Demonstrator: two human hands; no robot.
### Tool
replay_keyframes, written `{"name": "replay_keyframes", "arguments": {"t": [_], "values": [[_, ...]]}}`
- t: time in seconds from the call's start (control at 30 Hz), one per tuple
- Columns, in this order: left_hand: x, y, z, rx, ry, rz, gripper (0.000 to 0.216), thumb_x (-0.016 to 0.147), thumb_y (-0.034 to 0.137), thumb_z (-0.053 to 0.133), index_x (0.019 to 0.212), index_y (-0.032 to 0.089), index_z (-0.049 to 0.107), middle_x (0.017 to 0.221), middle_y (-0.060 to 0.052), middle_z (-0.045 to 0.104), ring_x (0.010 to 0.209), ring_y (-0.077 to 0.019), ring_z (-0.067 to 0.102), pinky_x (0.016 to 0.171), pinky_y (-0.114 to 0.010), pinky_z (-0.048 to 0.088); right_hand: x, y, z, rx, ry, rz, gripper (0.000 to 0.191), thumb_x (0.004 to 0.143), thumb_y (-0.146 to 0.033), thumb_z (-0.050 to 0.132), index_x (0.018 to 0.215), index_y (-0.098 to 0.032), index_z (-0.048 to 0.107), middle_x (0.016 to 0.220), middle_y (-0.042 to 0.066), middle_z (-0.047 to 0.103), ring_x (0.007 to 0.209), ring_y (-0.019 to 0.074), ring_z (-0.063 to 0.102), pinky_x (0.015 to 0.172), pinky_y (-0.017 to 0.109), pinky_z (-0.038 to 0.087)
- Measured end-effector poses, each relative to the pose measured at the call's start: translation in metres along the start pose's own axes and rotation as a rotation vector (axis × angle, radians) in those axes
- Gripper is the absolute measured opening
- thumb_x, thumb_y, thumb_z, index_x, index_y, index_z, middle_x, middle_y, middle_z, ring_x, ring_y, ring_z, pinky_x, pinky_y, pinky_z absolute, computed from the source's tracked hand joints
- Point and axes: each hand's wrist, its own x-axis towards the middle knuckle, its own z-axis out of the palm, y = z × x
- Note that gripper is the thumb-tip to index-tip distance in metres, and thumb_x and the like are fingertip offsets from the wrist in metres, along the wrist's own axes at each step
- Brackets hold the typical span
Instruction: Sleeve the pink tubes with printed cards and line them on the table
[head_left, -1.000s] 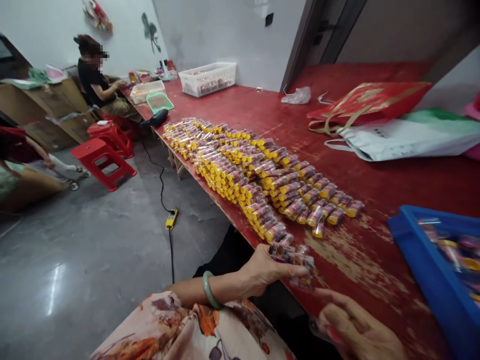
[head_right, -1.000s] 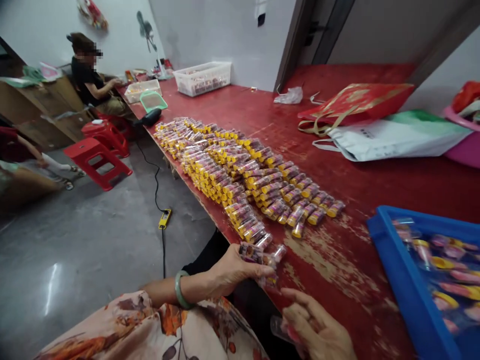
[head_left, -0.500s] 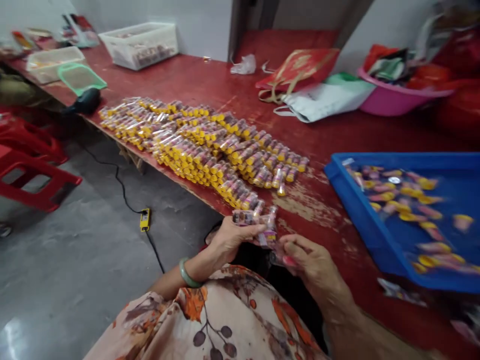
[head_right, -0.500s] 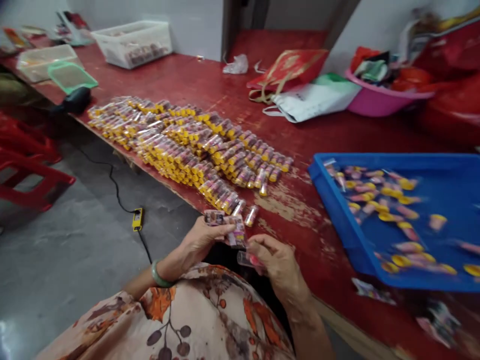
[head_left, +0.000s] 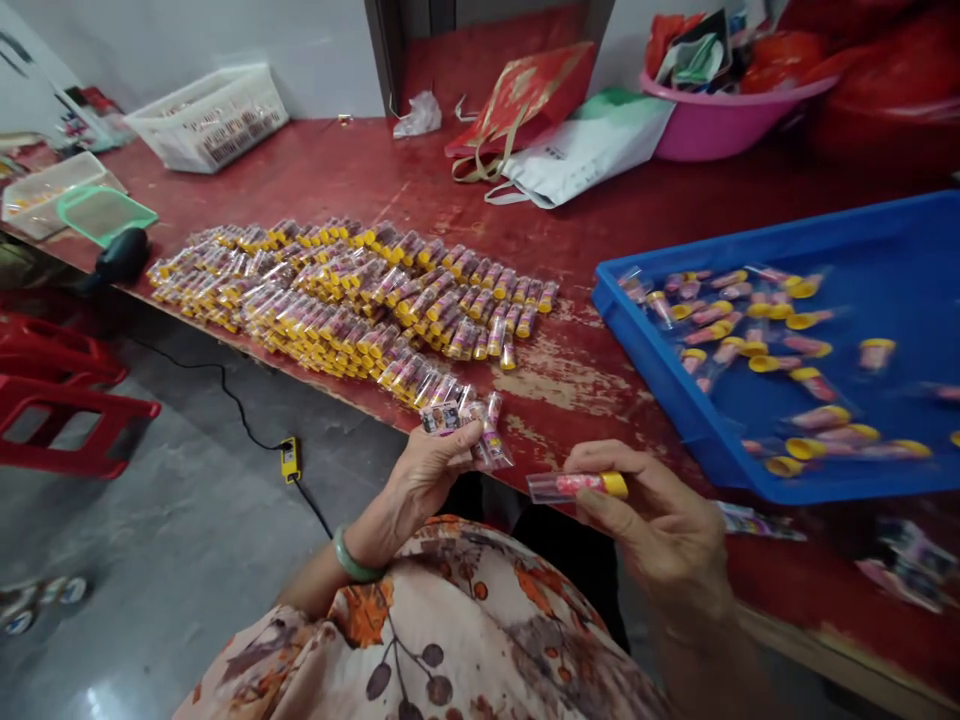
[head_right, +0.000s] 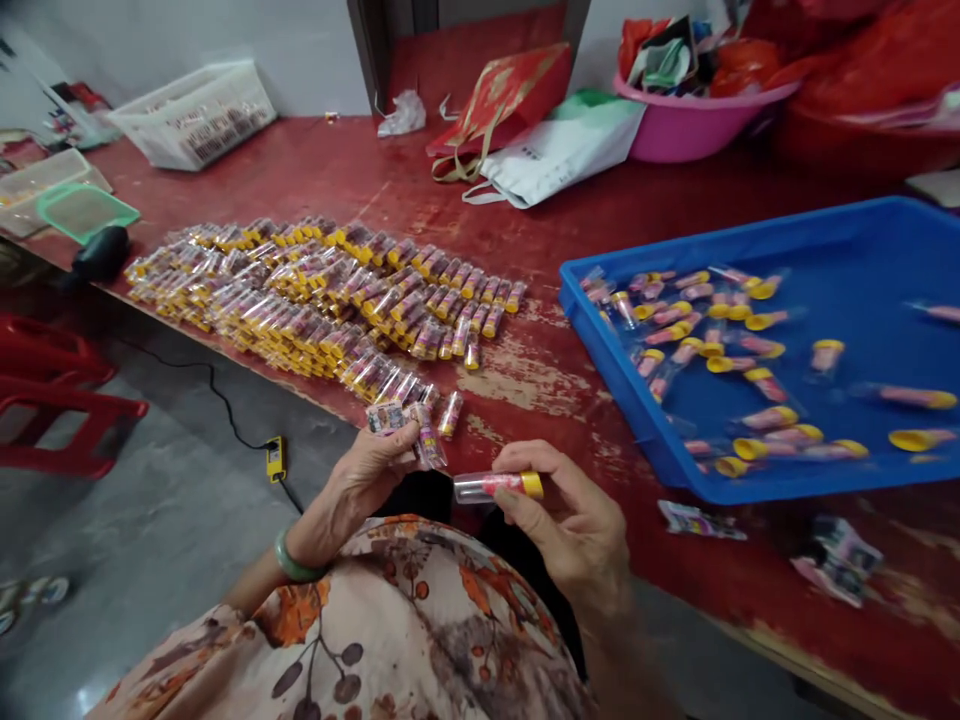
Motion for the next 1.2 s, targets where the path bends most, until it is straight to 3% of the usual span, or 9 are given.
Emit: {"name": "replay_keyframes", "arguments": {"t": [0.17,0.37,0.47,0.63,0.8,1.03,1.2], "values": [[-0.006,-0.006,0.019,-0.038,0.075,-0.047,0.038,0.055,0.026,0.088,0.087,0.014,0.069,0.080,-0.002,0.070,0.064,-0.0134,0.064,0.057,-0.026,0.056,-0.002,0.009,0.002,-0.059,0.117,-0.181,0.015,0.080,-0.015,0.066,0.095,-0.020,0.065,0.097,0.006,0.062,0.083,0.0176,0.062,0.065,0.029,0.052],[-0.017,-0.010,0.036,-0.058,0.146,0.019,0.038,0.054,0.022,0.088,0.086,0.016,0.068,0.081,0.000,0.070,0.066,-0.0133,0.064,0.056,-0.026,0.057,-0.007,0.019,0.006,-0.293,0.276,-0.458,0.028,0.075,-0.010,0.070,0.101,-0.018,0.064,0.100,0.007,0.062,0.088,0.0195,0.061,0.075,0.035,0.053],[-0.022,-0.014,0.039,-0.041,0.153,0.069,0.033,0.059,0.023,0.086,0.086,0.015,0.069,0.083,-0.001,0.071,0.068,-0.0130,0.065,0.057,-0.024,0.056,-0.011,0.026,0.009,-0.257,0.267,-0.431,0.028,0.075,-0.011,0.070,0.101,-0.018,0.063,0.099,0.007,0.060,0.086,0.0195,0.062,0.071,0.034,0.055],[-0.031,-0.020,0.042,-0.010,0.218,0.109,0.033,0.059,0.027,0.086,0.084,0.013,0.069,0.078,-0.002,0.070,0.065,-0.0137,0.065,0.058,-0.027,0.058,-0.016,0.043,0.015,0.008,0.279,-0.204,0.019,0.080,-0.016,0.066,0.098,-0.019,0.060,0.098,0.005,0.059,0.064,0.0127,0.064,0.051,0.026,0.055],[-0.032,-0.026,0.040,-0.029,0.245,0.161,0.036,0.060,0.029,0.085,0.089,0.014,0.069,0.081,-0.002,0.070,0.065,-0.0137,0.065,0.056,-0.027,0.058,-0.011,0.048,0.021,-0.211,0.341,-0.508,0.033,0.073,-0.012,0.074,0.102,-0.020,0.061,0.092,0.004,0.065,0.081,0.0174,0.065,0.070,0.031,0.058],[-0.020,-0.023,0.025,-0.070,0.279,0.182,0.037,0.066,0.033,0.082,0.095,0.016,0.068,0.088,-0.003,0.071,0.069,-0.0137,0.066,0.061,-0.026,0.058,-0.002,0.053,0.030,-0.287,0.130,-0.473,0.032,0.085,-0.010,0.056,0.116,-0.018,0.058,0.109,0.011,0.059,0.095,0.0206,0.062,0.071,0.034,0.059],[-0.013,-0.016,0.013,-0.092,0.156,0.162,0.039,0.060,0.022,0.085,0.094,0.014,0.067,0.087,-0.003,0.072,0.070,-0.0134,0.067,0.066,-0.026,0.057,0.002,0.053,0.048,-0.401,0.290,-0.590,0.045,0.076,-0.009,0.070,0.118,-0.021,0.060,0.101,0.009,0.064,0.086,0.0205,0.065,0.070,0.033,0.057]]}}
